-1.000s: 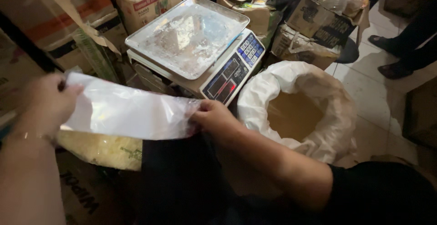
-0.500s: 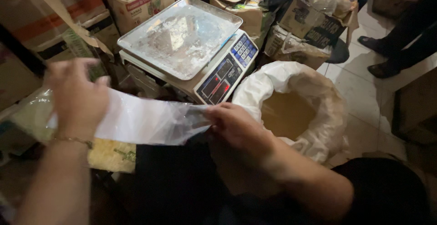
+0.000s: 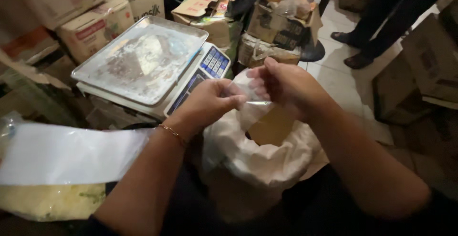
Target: The person scoops a white powder from a large sack into small plastic bags and places them on a digital scale to measure the weight. The person repeats this process multiple times, adjusting the amount of powder as needed.
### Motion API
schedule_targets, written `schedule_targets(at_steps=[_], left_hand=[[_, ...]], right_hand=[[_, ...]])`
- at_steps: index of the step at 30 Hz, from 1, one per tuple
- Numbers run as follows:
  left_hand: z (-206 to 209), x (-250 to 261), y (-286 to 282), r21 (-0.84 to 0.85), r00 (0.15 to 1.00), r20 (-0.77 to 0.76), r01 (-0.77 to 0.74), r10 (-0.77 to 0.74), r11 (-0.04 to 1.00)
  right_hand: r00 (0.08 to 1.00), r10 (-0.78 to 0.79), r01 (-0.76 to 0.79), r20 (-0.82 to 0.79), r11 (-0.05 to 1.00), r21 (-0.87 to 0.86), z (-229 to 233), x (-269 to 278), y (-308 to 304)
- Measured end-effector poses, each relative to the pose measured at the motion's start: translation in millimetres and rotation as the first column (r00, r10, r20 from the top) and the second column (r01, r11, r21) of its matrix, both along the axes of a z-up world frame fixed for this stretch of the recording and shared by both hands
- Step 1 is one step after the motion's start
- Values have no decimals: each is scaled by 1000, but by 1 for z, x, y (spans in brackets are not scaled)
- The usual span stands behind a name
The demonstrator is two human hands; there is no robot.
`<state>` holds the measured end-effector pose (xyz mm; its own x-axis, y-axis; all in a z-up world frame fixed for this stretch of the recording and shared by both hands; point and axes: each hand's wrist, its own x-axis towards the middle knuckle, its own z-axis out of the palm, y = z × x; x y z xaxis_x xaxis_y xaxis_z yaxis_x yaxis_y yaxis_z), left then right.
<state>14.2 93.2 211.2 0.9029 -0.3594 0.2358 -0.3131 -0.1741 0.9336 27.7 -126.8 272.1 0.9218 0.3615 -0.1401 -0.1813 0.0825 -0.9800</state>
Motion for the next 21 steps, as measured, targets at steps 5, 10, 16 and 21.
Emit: schedule_targets(at_steps=[5, 10, 16, 21], left_hand=[[-13, 0, -19, 37, 981, -195, -3, 10, 999], [-31, -13, -27, -38, 928, -362, 82, -90, 996], [-37, -36, -16, -218, 832, -551, -68, -65, 974], [-43, -53, -19, -492, 622, -764, -390, -171, 778]], right_hand=[[872, 106, 95, 478, 921, -377, -25, -15, -23], [914, -104, 191, 392, 963, -189, -51, -9, -39], [862, -389, 458, 324, 872, -173, -60, 10, -73], [864, -432, 465, 257, 881, -82, -74, 14, -92]])
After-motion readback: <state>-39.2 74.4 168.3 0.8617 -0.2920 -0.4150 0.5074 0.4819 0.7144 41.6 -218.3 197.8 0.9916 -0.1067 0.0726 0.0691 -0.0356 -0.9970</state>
